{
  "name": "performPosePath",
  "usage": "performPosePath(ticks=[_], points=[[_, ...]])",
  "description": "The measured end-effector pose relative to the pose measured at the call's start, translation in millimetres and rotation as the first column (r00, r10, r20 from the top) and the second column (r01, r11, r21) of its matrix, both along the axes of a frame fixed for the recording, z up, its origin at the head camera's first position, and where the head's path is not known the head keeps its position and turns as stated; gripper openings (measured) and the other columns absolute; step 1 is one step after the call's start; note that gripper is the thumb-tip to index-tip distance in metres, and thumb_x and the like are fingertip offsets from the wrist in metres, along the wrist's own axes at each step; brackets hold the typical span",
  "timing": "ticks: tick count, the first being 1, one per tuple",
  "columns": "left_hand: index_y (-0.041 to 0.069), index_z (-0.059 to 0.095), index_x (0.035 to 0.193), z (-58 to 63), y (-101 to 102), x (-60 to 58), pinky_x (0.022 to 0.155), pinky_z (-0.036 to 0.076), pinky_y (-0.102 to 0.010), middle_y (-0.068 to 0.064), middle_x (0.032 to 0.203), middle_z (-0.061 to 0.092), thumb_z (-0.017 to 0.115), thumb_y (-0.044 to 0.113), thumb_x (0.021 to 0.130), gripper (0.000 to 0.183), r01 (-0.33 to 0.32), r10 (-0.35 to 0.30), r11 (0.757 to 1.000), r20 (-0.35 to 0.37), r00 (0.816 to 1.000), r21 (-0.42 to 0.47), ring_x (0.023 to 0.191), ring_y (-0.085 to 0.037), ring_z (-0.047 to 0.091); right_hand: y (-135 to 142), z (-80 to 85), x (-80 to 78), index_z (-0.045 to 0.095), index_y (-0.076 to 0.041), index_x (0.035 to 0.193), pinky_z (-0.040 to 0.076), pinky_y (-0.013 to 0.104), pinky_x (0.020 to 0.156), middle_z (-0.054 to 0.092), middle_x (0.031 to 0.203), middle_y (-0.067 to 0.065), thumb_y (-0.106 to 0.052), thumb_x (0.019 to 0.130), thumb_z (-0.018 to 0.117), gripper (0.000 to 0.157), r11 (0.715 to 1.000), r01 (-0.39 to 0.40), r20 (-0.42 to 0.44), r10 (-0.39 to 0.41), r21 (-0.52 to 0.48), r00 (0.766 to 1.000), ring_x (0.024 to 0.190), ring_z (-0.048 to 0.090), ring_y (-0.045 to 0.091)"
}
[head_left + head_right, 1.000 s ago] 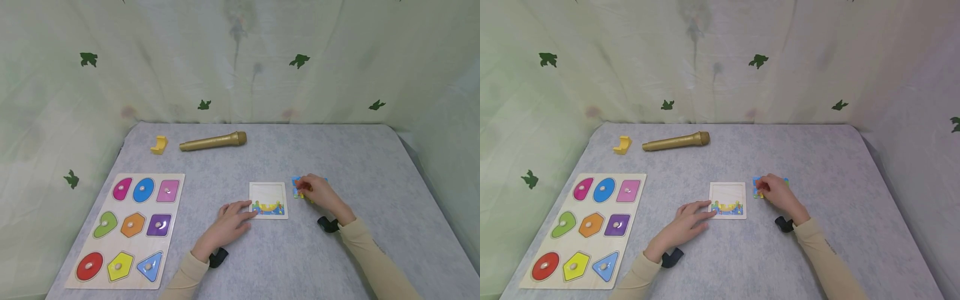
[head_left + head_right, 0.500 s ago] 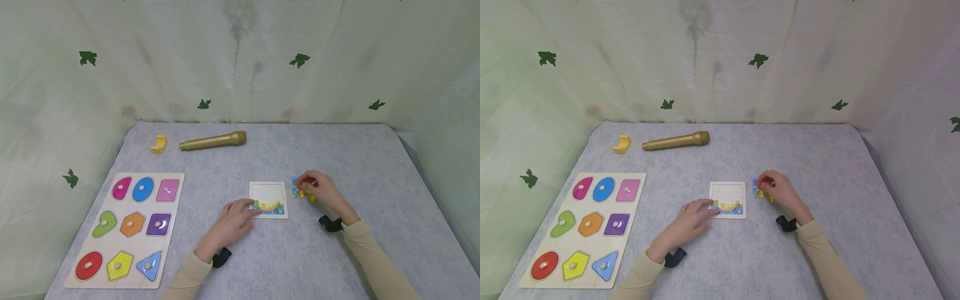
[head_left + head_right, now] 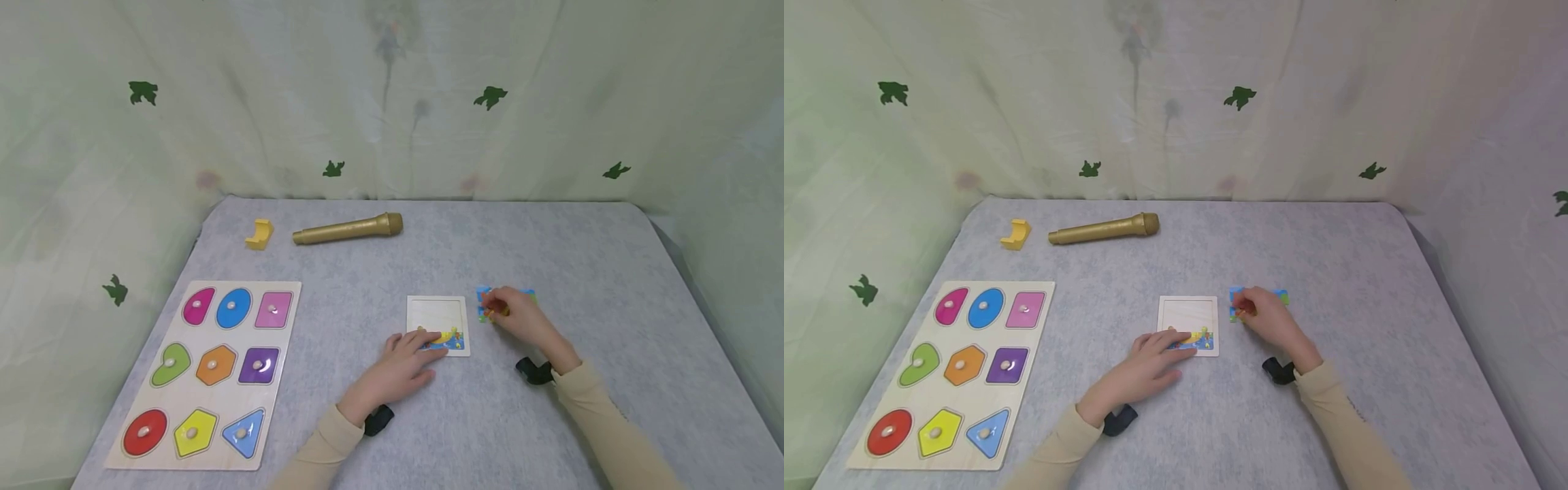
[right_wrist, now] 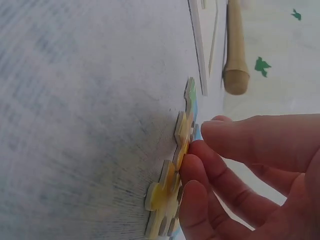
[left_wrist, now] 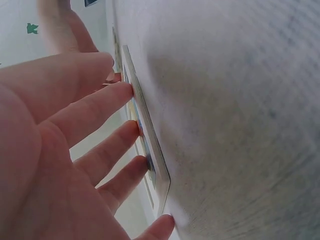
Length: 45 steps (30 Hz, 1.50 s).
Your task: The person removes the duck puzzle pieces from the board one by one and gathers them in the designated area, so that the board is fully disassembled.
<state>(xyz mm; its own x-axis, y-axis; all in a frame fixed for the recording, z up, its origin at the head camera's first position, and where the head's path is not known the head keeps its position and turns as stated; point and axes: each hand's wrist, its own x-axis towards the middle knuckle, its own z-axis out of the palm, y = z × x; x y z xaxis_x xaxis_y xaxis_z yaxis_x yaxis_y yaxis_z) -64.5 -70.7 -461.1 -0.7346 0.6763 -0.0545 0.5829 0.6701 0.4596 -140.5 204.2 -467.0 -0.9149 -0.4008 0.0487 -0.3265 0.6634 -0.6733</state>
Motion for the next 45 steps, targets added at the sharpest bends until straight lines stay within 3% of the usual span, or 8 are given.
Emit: performPosePath(ticks=[5, 11, 14, 18, 22, 32, 39, 45], points=[[0.015, 0.055, 0.137, -1.5, -0.7, 0.2, 0.104, 0.023, -0.056, -0.002, 0.148, 0.038, 0.056, 0.023, 0.098, 0.04, 0.013, -0.012, 1.0, -0.022, 1.0, 0.014, 0.137, -0.028, 0.029, -4.8, 1.1, 3.9, 0.067, -0.001, 0.095, 0.048, 0.036, 0.071, 0.062, 0.09, 0.007, 0.007, 0.083, 0.067, 0.014, 0.999, -0.018, -0.03, 0.017, -0.031, 0.999, 0.08, 0.056, 0.02], [0.014, 0.056, 0.135, -2.7, 0.2, 0.6, 0.102, 0.024, -0.057, 0.003, 0.145, 0.043, 0.056, 0.023, 0.098, 0.038, 0.022, -0.021, 0.999, -0.044, 0.999, 0.025, 0.136, -0.029, 0.029, -21.0, -1.6, 15.4, 0.065, -0.004, 0.101, 0.047, 0.03, 0.072, 0.063, 0.094, 0.002, 0.007, 0.082, 0.066, 0.022, 0.981, -0.161, 0.004, 0.162, -0.11, 0.987, 0.081, 0.055, 0.015], [0.015, 0.055, 0.135, -2.6, 1.5, 0.6, 0.102, 0.024, -0.058, 0.003, 0.145, 0.043, 0.056, 0.023, 0.098, 0.038, 0.023, -0.022, 1.0, -0.051, 0.998, 0.015, 0.136, -0.029, 0.029, -31.3, -1.6, 21.8, 0.064, -0.003, 0.103, 0.045, 0.03, 0.072, 0.06, 0.095, 0.004, 0.007, 0.08, 0.067, 0.025, 0.973, -0.212, -0.01, 0.212, -0.091, 0.977, 0.081, 0.052, 0.015], [0.015, 0.055, 0.136, -1.8, 2.3, 0.6, 0.101, 0.023, -0.059, 0.001, 0.144, 0.043, 0.056, 0.024, 0.098, 0.039, 0.024, -0.023, 1.0, -0.043, 0.999, 0.014, 0.136, -0.03, 0.029, -43.4, -1.2, 27.7, 0.064, -0.004, 0.102, 0.044, 0.029, 0.07, 0.055, 0.09, 0.002, 0.006, 0.077, 0.07, 0.027, 0.977, -0.215, -0.037, 0.215, 0.004, 0.976, 0.079, 0.049, 0.015], [0.015, 0.056, 0.135, -0.7, 2.3, 0.0, 0.101, 0.024, -0.058, 0.001, 0.144, 0.044, 0.056, 0.023, 0.098, 0.038, 0.019, -0.019, 1.0, -0.032, 0.999, 0.012, 0.136, -0.03, 0.029, -50.1, -1.1, 30.1, 0.065, -0.004, 0.102, 0.045, 0.027, 0.068, 0.053, 0.088, 0.0, 0.006, 0.077, 0.073, 0.028, 0.977, -0.208, -0.01, 0.209, 0.039, 0.978, 0.077, 0.049, 0.013], [0.016, 0.056, 0.136, 0.6, 2.1, -3.1, 0.101, 0.025, -0.058, 0.003, 0.144, 0.043, 0.055, 0.024, 0.098, 0.039, 0.017, -0.018, 1.0, -0.017, 1.0, -0.015, 0.136, -0.029, 0.029, -49.8, -3.0, 29.5, 0.065, -0.004, 0.103, 0.044, 0.029, 0.07, 0.053, 0.09, 0.001, 0.006, 0.078, 0.072, 0.028, 0.982, -0.19, 0.055, 0.19, 0.004, 0.98, 0.079, 0.048, 0.014], [0.016, 0.055, 0.137, -1.5, 1.2, -3.5, 0.102, 0.024, -0.057, 0.003, 0.145, 0.043, 0.055, 0.025, 0.098, 0.04, 0.018, -0.018, 1.0, -0.01, 1.0, -0.008, 0.137, -0.029, 0.028, -47.7, -5.1, 29.2, 0.065, -0.007, 0.102, 0.045, 0.029, 0.07, 0.052, 0.093, 0.001, 0.008, 0.078, 0.07, 0.028, 0.981, -0.195, 0.032, 0.196, -0.022, 0.98, 0.079, 0.049, 0.015], [0.016, 0.053, 0.139, -2.3, 1.0, -2.8, 0.103, 0.022, -0.058, 0.002, 0.146, 0.04, 0.054, 0.025, 0.099, 0.041, 0.018, -0.018, 1.0, 0.015, 1.0, -0.001, 0.137, -0.028, 0.027, -44.2, -6.6, 28.3, 0.064, -0.01, 0.1, 0.044, 0.027, 0.066, 0.056, 0.086, -0.004, 0.007, 0.084, 0.062, 0.024, 0.979, -0.179, 0.072, 0.186, -0.1, 0.98, 0.074, 0.049, 0.012]])
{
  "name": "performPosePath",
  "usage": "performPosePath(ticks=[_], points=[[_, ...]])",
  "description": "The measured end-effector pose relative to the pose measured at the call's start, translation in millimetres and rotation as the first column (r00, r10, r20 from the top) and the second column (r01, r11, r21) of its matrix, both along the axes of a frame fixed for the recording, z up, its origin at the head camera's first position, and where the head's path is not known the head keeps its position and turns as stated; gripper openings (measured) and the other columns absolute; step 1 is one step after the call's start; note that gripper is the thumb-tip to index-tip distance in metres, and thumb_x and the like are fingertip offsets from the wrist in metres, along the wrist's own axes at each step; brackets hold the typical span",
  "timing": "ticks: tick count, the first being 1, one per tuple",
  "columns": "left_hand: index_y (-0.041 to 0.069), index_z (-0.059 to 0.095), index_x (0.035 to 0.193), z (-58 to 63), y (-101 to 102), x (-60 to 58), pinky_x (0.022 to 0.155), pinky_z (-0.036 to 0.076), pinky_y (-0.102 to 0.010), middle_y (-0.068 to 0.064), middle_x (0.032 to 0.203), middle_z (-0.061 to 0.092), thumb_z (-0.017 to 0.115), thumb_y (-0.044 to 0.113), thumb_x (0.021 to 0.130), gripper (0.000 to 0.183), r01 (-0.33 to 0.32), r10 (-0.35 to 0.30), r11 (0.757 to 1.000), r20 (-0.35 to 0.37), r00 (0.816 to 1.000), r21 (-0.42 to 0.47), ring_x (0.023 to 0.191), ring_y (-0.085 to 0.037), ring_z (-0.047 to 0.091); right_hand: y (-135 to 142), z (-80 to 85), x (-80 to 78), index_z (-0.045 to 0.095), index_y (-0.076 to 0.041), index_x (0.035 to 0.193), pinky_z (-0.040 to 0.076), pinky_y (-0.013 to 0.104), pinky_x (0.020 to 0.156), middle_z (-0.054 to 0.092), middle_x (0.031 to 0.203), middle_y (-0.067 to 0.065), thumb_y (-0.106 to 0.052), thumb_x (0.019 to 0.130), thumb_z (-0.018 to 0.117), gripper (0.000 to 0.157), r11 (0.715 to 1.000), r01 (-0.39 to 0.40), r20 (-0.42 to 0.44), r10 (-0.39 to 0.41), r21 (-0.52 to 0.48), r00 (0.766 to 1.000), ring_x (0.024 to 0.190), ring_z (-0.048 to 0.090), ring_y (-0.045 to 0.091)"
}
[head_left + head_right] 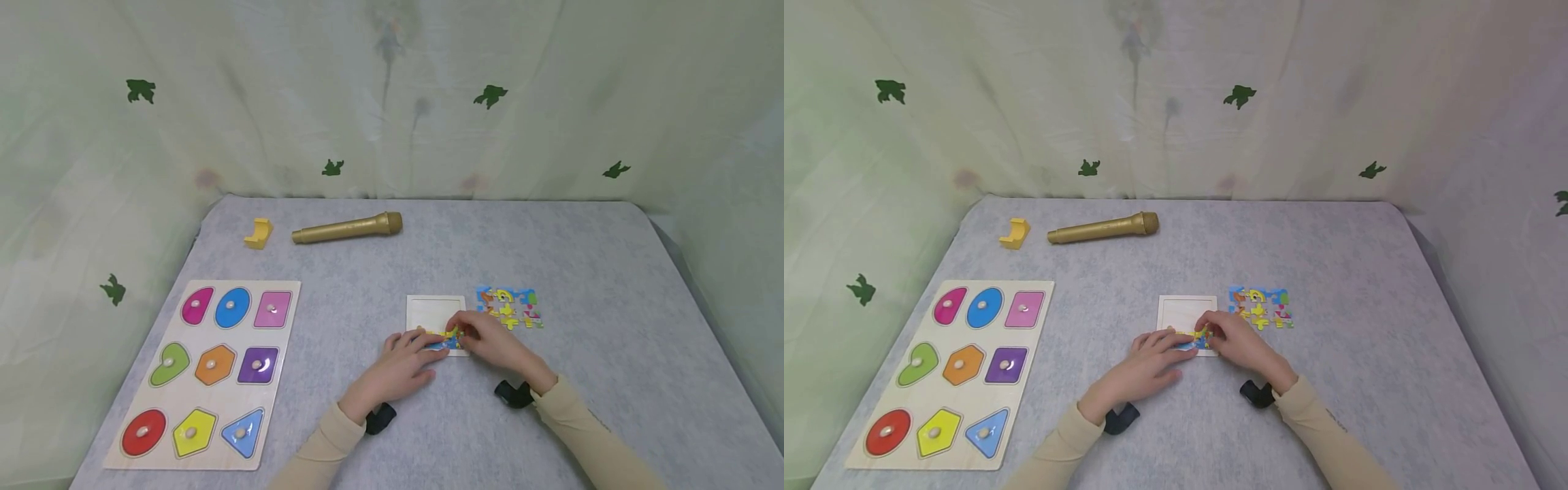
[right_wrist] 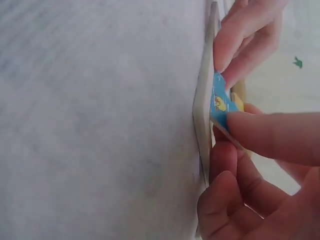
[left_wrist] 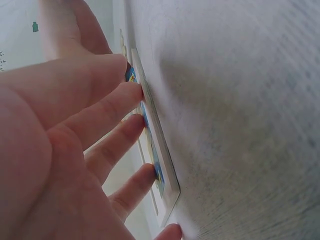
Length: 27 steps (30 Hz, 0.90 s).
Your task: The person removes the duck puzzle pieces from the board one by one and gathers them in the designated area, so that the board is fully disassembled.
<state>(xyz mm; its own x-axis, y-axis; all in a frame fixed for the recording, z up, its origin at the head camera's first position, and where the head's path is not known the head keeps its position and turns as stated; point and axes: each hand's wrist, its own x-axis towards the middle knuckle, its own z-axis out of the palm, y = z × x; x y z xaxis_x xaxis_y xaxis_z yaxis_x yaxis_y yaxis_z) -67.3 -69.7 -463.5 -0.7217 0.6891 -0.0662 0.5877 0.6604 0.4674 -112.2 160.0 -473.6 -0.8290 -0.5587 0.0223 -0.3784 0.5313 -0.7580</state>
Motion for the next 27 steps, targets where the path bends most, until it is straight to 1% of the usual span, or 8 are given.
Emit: performPosePath(ticks=[1, 4, 8, 10, 15, 19, 22, 27], points=[[0.016, 0.053, 0.139, 0.4, 0.2, 0.0, 0.103, 0.022, -0.058, 0.001, 0.146, 0.04, 0.054, 0.024, 0.099, 0.04, -0.001, 0.001, 1.0, 0.002, 1.0, -0.001, 0.137, -0.028, 0.027, 1.7, 0.1, -0.3, 0.064, -0.011, 0.101, 0.044, 0.027, 0.067, 0.057, 0.085, -0.004, 0.006, 0.086, 0.061, 0.022, 1.0, 0.013, 0.013, -0.013, -0.012, 1.0, 0.074, 0.05, 0.012], [0.016, 0.054, 0.138, 2.4, 1.0, 0.2, 0.104, 0.022, -0.057, 0.001, 0.146, 0.041, 0.054, 0.024, 0.099, 0.04, -0.003, 0.003, 1.0, 0.001, 1.0, -0.007, 0.137, -0.029, 0.028, 10.7, 1.2, -2.0, 0.064, -0.01, 0.103, 0.046, 0.028, 0.069, 0.06, 0.088, 0.001, 0.002, 0.089, 0.062, 0.019, 0.996, 0.075, 0.05, -0.073, -0.045, 0.996, 0.076, 0.053, 0.014], [0.016, 0.055, 0.137, 4.4, 1.4, 0.7, 0.104, 0.023, -0.057, 0.002, 0.145, 0.042, 0.054, 0.022, 0.098, 0.039, -0.008, 0.008, 1.0, -0.001, 1.0, -0.006, 0.137, -0.031, 0.029, 33.2, 4.4, -4.7, 0.064, -0.006, 0.105, 0.047, 0.028, 0.071, 0.063, 0.097, 0.007, 0.001, 0.09, 0.063, 0.017, 0.986, 0.138, 0.068, -0.132, -0.095, 0.989, 0.08, 0.055, 0.018], [0.017, 0.054, 0.138, 4.8, 1.3, 0.8, 0.104, 0.023, -0.056, 0.002, 0.145, 0.042, 0.054, 0.022, 0.098, 0.04, -0.009, 0.009, 1.0, 0.001, 1.0, -0.005, 0.137, -0.031, 0.029, 47.5, 6.2, -4.8, 0.065, -0.005, 0.105, 0.048, 0.028, 0.069, 0.064, 0.098, 0.007, 0.001, 0.09, 0.062, 0.016, 0.982, 0.16, 0.071, -0.153, -0.098, 0.986, 0.081, 0.055, 0.019], [0.016, 0.053, 0.139, 4.1, -0.4, 1.7, 0.104, 0.021, -0.056, 0.001, 0.146, 0.041, 0.054, 0.023, 0.099, 0.04, -0.01, 0.01, 1.0, 0.014, 1.0, 0.011, 0.138, -0.031, 0.028, 84.6, 10.3, -0.8, 0.064, -0.004, 0.109, 0.046, 0.027, 0.064, 0.063, 0.096, 0.005, -0.005, 0.093, 0.06, 0.016, 0.976, 0.216, 0.11, -0.211, -0.041, 0.971, 0.079, 0.054, 0.016], [0.016, 0.052, 0.14, 2.3, -1.8, 2.6, 0.105, 0.02, -0.057, 0.0, 0.146, 0.04, 0.054, 0.023, 0.099, 0.041, -0.002, 0.002, 1.0, 0.012, 1.0, 0.025, 0.139, -0.03, 0.027, 108.1, 13.5, 4.8, 0.062, -0.001, 0.113, 0.045, 0.027, 0.061, 0.064, 0.101, 0.01, -0.006, 0.095, 0.059, 0.019, 0.967, 0.254, 0.111, -0.25, -0.019, 0.962, 0.076, 0.054, 0.015], [0.016, 0.051, 0.14, 0.8, -2.3, 2.6, 0.105, 0.02, -0.057, 0.0, 0.147, 0.04, 0.054, 0.023, 0.099, 0.042, 0.008, -0.009, 1.0, 0.003, 1.0, 0.024, 0.139, -0.029, 0.026, 119.3, 15.5, 8.6, 0.062, 0.0, 0.112, 0.044, 0.026, 0.06, 0.063, 0.098, 0.011, -0.006, 0.094, 0.06, 0.019, 0.959, 0.284, 0.105, -0.282, -0.005, 0.954, 0.075, 0.052, 0.015], [0.015, 0.05, 0.141, -0.2, -2.7, 2.1, 0.105, 0.019, -0.057, 0.0, 0.148, 0.038, 0.054, 0.024, 0.099, 0.042, 0.016, -0.016, 1.0, 0.0, 1.0, 0.015, 0.139, -0.029, 0.025, 126.8, 16.3, 13.0, 0.061, 0.001, 0.109, 0.043, 0.026, 0.06, 0.06, 0.09, 0.006, -0.01, 0.094, 0.062, 0.019, 0.95, 0.309, 0.132, -0.313, 0.054, 0.94, 0.074, 0.05, 0.015]])
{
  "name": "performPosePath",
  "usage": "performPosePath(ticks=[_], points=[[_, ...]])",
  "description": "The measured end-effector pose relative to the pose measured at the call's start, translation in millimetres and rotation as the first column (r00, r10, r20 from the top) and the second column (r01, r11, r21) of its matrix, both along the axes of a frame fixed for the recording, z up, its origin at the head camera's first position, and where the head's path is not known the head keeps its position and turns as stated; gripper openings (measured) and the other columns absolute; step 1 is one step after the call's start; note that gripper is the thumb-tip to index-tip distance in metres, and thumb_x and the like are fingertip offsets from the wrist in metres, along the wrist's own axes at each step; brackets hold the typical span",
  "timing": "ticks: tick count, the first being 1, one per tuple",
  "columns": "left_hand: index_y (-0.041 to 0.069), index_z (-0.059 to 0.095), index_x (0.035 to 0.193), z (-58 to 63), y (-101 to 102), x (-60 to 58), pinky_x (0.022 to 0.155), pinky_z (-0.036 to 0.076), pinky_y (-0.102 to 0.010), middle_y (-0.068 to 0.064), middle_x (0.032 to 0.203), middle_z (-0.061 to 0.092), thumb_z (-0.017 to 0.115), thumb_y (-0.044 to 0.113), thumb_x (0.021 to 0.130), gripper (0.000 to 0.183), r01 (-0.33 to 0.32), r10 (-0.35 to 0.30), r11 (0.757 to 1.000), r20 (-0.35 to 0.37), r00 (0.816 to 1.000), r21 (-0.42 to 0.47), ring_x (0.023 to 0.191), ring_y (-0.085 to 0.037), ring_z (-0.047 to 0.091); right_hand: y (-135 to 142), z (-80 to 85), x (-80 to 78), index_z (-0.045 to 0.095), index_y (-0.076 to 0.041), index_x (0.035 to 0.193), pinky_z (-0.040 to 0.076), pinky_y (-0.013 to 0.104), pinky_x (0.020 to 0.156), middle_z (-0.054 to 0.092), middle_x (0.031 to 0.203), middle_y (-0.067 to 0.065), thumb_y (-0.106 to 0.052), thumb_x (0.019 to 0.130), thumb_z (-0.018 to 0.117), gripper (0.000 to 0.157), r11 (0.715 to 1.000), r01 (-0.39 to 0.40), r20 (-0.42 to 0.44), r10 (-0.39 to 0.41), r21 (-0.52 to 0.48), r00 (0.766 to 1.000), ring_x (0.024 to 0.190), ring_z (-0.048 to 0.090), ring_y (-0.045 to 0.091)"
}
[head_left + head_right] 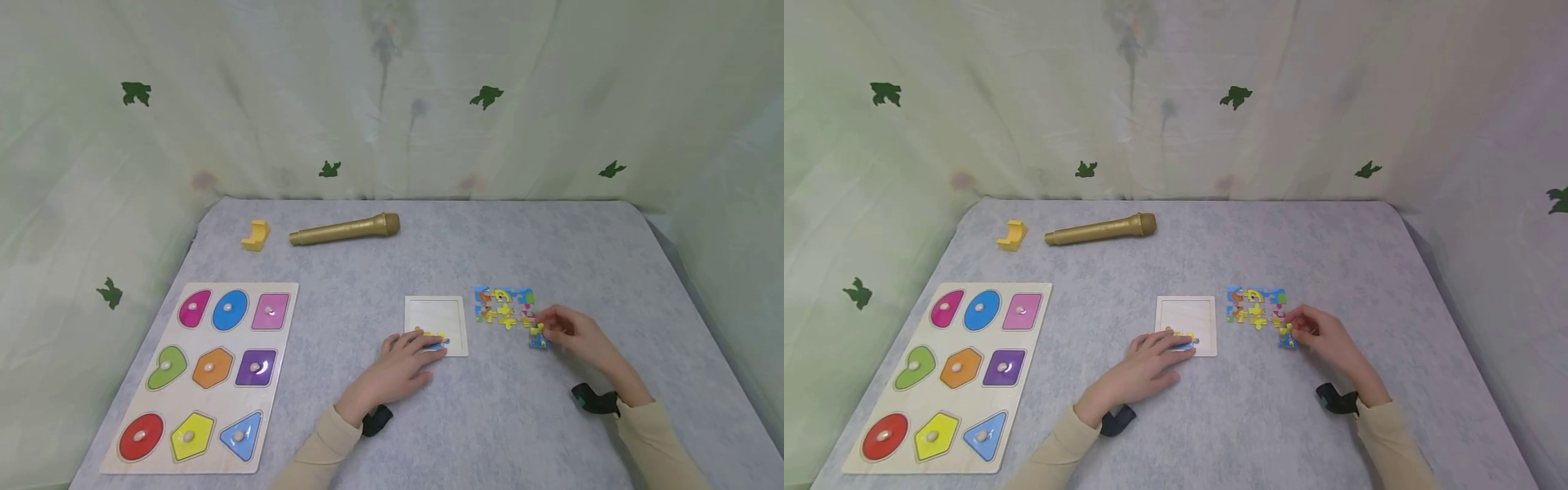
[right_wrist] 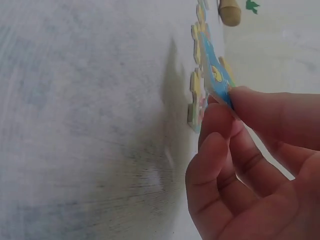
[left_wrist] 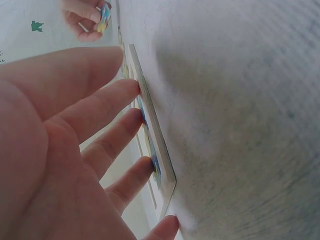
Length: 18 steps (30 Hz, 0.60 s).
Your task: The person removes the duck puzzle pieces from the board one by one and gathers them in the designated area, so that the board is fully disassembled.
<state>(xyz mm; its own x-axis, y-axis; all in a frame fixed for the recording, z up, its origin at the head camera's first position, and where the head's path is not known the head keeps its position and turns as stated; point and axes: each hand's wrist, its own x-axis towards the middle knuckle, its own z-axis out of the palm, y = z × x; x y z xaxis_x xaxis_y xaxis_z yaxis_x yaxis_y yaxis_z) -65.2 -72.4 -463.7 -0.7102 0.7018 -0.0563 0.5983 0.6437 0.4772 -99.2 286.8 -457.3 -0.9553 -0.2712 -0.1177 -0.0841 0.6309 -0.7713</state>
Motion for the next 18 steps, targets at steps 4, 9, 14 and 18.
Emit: performPosePath(ticks=[4, 9, 14, 18], points=[[0.014, 0.052, 0.139, 0.0, -0.8, 0.5, 0.106, 0.019, -0.055, -0.001, 0.148, 0.038, 0.054, 0.024, 0.099, 0.041, -0.001, 0.001, 1.0, 0.005, 1.0, 0.007, 0.139, -0.031, 0.023, -0.3, -1.4, 2.1, 0.063, 0.001, 0.107, 0.044, 0.026, 0.062, 0.059, 0.087, 0.004, -0.004, 0.092, 0.062, 0.016, 0.999, -0.037, -0.005, 0.037, 0.009, 0.999, 0.074, 0.052, 0.014], [0.013, 0.054, 0.138, -0.8, -3.2, 0.7, 0.106, 0.02, -0.053, -0.003, 0.147, 0.039, 0.055, 0.022, 0.099, 0.04, -0.004, 0.004, 1.0, 0.002, 1.0, 0.028, 0.139, -0.032, 0.023, -5.0, -2.6, 3.7, 0.065, 0.0, 0.104, 0.044, 0.025, 0.061, 0.059, 0.083, 0.002, 0.0, 0.089, 0.064, 0.015, 0.998, -0.064, -0.056, 0.065, 0.011, 0.996, 0.071, 0.053, 0.012], [0.013, 0.057, 0.134, -1.3, -9.6, -0.7, 0.104, 0.022, -0.055, -0.007, 0.147, 0.039, 0.056, 0.021, 0.098, 0.038, -0.025, 0.025, 0.998, -0.001, 1.0, 0.059, 0.138, -0.029, 0.027, -10.4, -5.1, 2.1, 0.066, -0.002, 0.101, 0.044, 0.026, 0.061, 0.056, 0.08, -0.001, 0.004, 0.087, 0.064, 0.015, 0.991, -0.054, -0.081, 0.064, 0.126, 0.995, 0.071, 0.051, 0.013], [0.013, 0.057, 0.134, -0.2, -16.6, -0.7, 0.104, 0.022, -0.055, -0.008, 0.147, 0.038, 0.057, 0.022, 0.097, 0.037, -0.05, 0.049, 0.997, 0.017, 0.999, 0.065, 0.137, -0.027, 0.029, -13.4, -7.1, -0.1, 0.066, -0.003, 0.097, 0.044, 0.03, 0.063, 0.054, 0.079, -0.001, 0.005, 0.085, 0.064, 0.015, 0.974, -0.054, -0.105, 0.078, 0.22, 0.991, 0.072, 0.05, 0.015]])
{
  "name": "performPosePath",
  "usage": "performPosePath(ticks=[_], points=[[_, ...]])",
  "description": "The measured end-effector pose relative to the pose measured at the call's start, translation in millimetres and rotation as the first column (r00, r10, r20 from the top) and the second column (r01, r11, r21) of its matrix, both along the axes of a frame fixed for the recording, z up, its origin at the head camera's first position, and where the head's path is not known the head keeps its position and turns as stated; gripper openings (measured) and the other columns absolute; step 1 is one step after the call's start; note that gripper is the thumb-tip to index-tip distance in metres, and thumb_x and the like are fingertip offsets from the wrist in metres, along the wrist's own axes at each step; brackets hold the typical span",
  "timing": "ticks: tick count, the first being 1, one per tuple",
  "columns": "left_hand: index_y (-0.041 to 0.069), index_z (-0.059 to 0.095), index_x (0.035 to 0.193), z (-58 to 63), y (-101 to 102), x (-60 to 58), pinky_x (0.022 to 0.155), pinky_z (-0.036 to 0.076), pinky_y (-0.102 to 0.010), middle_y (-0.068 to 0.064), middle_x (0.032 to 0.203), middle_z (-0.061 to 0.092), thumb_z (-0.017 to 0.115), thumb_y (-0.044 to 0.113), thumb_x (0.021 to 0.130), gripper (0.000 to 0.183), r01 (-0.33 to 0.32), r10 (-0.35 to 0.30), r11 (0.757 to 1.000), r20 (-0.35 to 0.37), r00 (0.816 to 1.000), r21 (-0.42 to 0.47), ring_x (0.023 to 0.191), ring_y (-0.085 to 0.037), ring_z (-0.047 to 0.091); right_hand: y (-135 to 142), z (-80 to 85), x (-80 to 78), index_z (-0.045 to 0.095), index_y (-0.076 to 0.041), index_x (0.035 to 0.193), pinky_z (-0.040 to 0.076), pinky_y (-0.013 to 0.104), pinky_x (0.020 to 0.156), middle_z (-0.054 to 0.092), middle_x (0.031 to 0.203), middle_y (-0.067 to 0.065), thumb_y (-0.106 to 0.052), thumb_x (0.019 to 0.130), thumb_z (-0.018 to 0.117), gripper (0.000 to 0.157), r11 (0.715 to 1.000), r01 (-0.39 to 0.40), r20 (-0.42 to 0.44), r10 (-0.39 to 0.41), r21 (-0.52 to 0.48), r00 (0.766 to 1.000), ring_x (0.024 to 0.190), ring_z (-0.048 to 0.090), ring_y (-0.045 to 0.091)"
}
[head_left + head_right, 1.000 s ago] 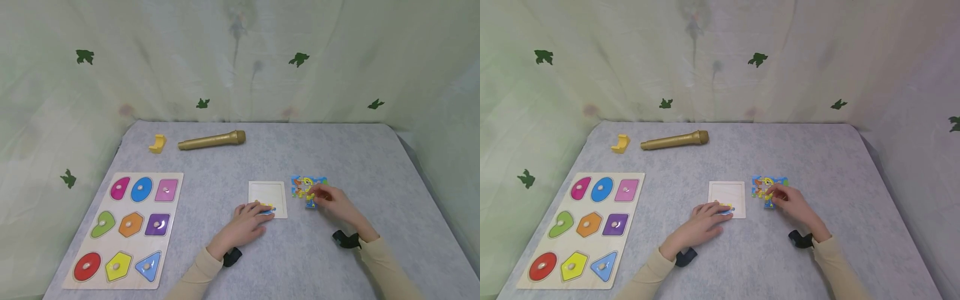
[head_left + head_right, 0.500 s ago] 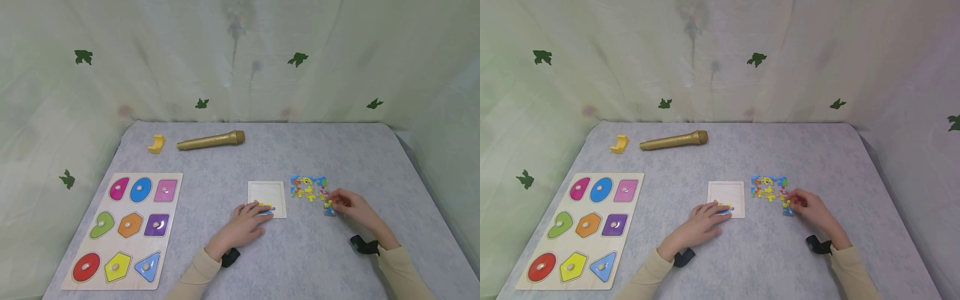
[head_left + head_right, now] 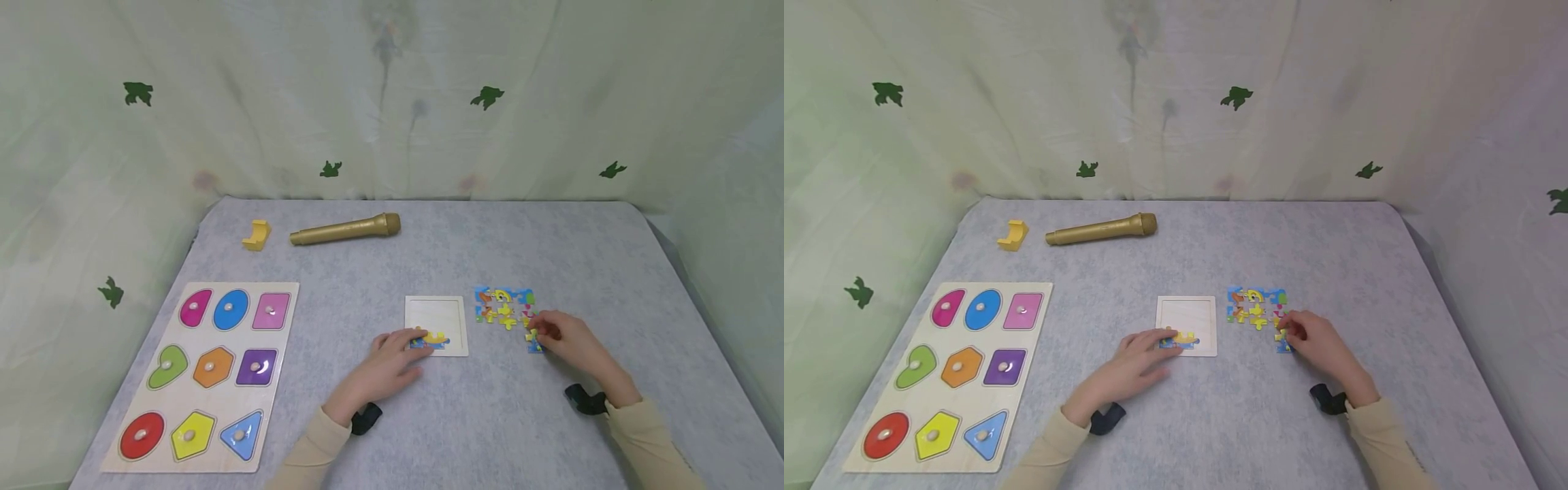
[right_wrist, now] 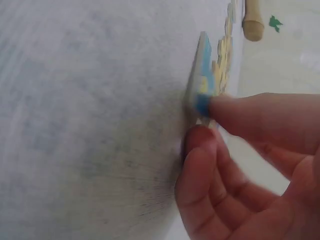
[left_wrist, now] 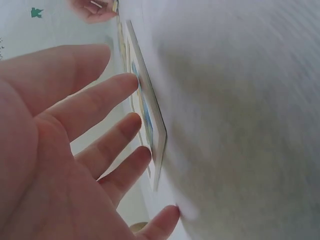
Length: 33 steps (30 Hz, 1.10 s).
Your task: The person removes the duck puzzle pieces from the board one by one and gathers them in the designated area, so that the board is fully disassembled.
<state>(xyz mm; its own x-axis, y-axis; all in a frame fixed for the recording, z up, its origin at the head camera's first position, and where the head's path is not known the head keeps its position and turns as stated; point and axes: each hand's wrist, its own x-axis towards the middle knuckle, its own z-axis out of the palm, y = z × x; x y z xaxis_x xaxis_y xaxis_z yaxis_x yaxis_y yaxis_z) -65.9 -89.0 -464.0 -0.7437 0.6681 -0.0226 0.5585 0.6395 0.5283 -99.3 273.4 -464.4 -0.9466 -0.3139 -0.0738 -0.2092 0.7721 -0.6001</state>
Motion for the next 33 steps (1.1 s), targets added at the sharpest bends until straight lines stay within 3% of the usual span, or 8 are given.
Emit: performPosePath(ticks=[4, 7, 16, 23, 33], points=[[0.012, 0.056, 0.136, 2.1, -4.5, 0.3, 0.105, 0.022, -0.054, -0.009, 0.148, 0.037, 0.057, 0.023, 0.098, 0.039, -0.004, 0.005, 1.0, 0.022, 1.0, -0.002, 0.137, -0.028, 0.029, -6.0, 3.2, -0.8, 0.066, -0.004, 0.095, 0.043, 0.03, 0.061, 0.052, 0.079, 0.0, 0.007, 0.083, 0.066, 0.016, 1.0, -0.006, -0.047, 0.006, 0.013, 0.999, 0.071, 0.048, 0.015], [0.012, 0.055, 0.136, 3.2, -6.2, 0.0, 0.105, 0.022, -0.055, -0.009, 0.148, 0.037, 0.057, 0.023, 0.098, 0.04, 0.001, -0.001, 1.0, 0.028, 1.0, 0.001, 0.137, -0.029, 0.03, -15.7, 6.4, -2.8, 0.066, -0.004, 0.095, 0.045, 0.029, 0.062, 0.054, 0.08, 0.0, 0.008, 0.083, 0.065, 0.017, 0.998, -0.038, -0.076, 0.034, -0.052, 0.997, 0.071, 0.05, 0.014], [0.011, 0.055, 0.136, 1.4, -8.6, -4.3, 0.107, 0.022, -0.052, -0.007, 0.149, 0.037, 0.055, 0.022, 0.099, 0.039, 0.019, -0.019, 1.0, 0.047, 0.999, -0.013, 0.138, -0.028, 0.029, -77.1, 2.3, -11.9, 0.064, -0.006, 0.096, 0.048, 0.028, 0.068, 0.061, 0.09, -0.002, 0.005, 0.085, 0.065, 0.016, 0.944, -0.241, -0.046, 0.237, -0.225, 0.971, 0.079, 0.054, 0.013], [0.006, 0.058, 0.133, 1.5, -8.8, -6.1, 0.107, 0.027, -0.048, -0.011, 0.145, 0.042, 0.056, 0.018, 0.098, 0.037, 0.022, -0.022, 1.0, 0.01, 1.0, 0.006, 0.134, -0.028, 0.036, -114.2, -1.9, -16.5, 0.064, -0.006, 0.106, 0.048, 0.028, 0.071, 0.061, 0.098, 0.001, 0.004, 0.086, 0.063, 0.022, 0.924, -0.301, 0.008, 0.312, -0.235, 0.95, 0.081, 0.054, 0.013], [0.003, 0.059, 0.131, 3.5, -9.0, -4.9, 0.103, 0.033, -0.046, -0.013, 0.142, 0.044, 0.057, 0.016, 0.097, 0.036, 0.016, -0.016, 1.0, -0.003, 1.0, 0.024, 0.13, -0.031, 0.041, -129.5, -1.0, -17.0, 0.065, -0.004, 0.105, 0.047, 0.028, 0.073, 0.058, 0.093, 0.0, 0.002, 0.085, 0.065, 0.02, 0.92, -0.326, 0.03, 0.34, -0.217, 0.94, 0.082, 0.053, 0.014]])
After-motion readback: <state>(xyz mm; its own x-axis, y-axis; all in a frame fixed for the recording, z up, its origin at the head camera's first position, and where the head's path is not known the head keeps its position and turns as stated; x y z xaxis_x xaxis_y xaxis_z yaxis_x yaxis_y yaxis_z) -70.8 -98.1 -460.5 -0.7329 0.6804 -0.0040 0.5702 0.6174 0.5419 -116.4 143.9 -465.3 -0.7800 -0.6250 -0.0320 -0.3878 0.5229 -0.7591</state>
